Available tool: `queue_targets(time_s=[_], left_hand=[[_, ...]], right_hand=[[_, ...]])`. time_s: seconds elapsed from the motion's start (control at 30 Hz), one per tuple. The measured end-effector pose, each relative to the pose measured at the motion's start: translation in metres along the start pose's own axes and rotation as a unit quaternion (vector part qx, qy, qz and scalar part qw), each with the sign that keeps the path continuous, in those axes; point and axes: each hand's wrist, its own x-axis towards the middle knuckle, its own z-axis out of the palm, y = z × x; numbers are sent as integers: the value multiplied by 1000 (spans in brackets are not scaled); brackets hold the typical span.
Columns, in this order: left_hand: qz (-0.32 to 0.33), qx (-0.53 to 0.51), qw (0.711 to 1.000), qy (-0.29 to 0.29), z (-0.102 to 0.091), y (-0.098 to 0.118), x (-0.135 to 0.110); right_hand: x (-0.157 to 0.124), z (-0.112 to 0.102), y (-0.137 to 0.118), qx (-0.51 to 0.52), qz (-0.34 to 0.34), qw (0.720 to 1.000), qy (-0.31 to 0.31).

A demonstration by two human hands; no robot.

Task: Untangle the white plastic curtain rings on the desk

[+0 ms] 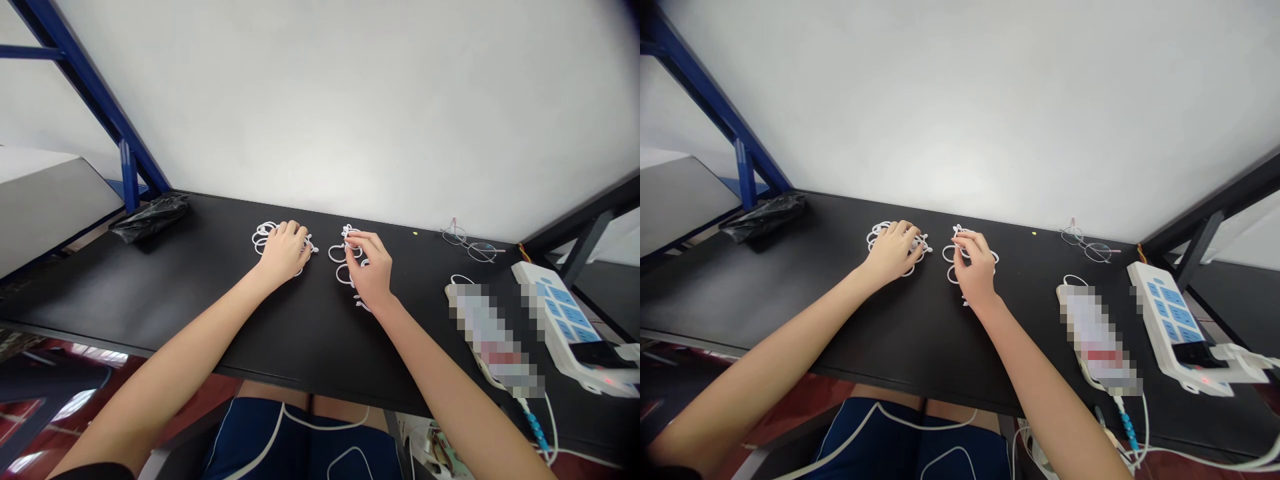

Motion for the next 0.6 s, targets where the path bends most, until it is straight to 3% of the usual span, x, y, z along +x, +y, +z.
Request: queue_targets(time_s=[0.2, 0.37, 0.6], left_hand=[[35, -78, 995, 41, -3, 2, 2], [87, -155, 981, 83, -9, 6, 2], [139, -164, 974, 77, -9, 7, 1]], right_hand=[[1, 0, -1, 6, -16, 1000, 3], [0, 0, -3, 29, -17, 999, -39], [-1, 1, -6, 43, -22, 998, -43]])
